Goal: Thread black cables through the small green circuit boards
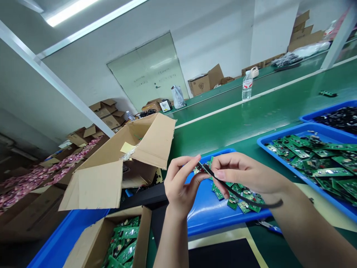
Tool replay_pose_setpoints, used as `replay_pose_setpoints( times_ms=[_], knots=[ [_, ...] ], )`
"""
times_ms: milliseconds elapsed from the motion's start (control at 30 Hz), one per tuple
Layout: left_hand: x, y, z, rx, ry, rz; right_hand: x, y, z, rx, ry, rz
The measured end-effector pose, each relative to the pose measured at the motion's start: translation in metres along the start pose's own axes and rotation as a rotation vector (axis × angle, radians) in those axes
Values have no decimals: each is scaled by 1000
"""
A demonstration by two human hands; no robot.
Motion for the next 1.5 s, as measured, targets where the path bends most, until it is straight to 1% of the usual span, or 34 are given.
replay_pose_setpoints(
  times_ms=[133,233,300,400,467,533,600,633,667,733,800,867,967,1100,1200,1333,1400,1500],
  knots=[
    [-4,-3,-6,-136,109,-83,5,3,3,3,-26,5],
    [-4,-5,-6,-192,167,-134,3,4,0,-60,35,55],
    [-4,-7,-6,-215,212,-151,0,7,-5,-180,140,173],
    [-4,-11,-6,-267,293,-158,-8,7,-14,-415,352,414],
    [-3,-13,-5,-306,340,-147,-12,5,-17,-521,458,506],
    [-1,-13,-4,-340,366,-118,-14,7,-16,-565,492,598],
    [0,-13,-3,-380,383,-92,-15,14,-14,-562,485,691],
    [1,-12,-3,-407,393,-81,-15,18,-14,-553,480,708],
    [1,-12,-3,-436,404,-71,-14,20,-14,-544,487,697],
    [-1,-11,-6,-483,427,-51,-14,19,-18,-548,530,615],
    [-3,-10,-9,-501,450,-45,-15,15,-22,-583,599,545],
    [-7,-11,-12,-495,488,-66,-16,9,-25,-619,662,523],
    [-12,-14,-15,-521,568,-98,-17,4,-26,-637,741,548],
    [-14,-19,-16,-590,667,-147,-17,4,-28,-684,807,613],
    [-16,-20,-17,-598,710,-170,-19,5,-31,-765,860,652],
    [-17,-23,-18,-649,745,-188,-22,3,-35,-869,980,697],
    [-17,-25,-18,-699,770,-218,-23,2,-36,-903,1025,723],
    [-15,-27,-17,-744,819,-287,-22,1,-34,-946,1045,741]
  ],
)
Point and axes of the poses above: each hand's wrist, its own x-axis towards the middle knuckle, its own y-axis out of the back of the hand, z = x × y, the point moved 5 cm from there along x, towards the middle knuckle, and after that the axes turned 10 degrees about z, right-handed, at the moved point
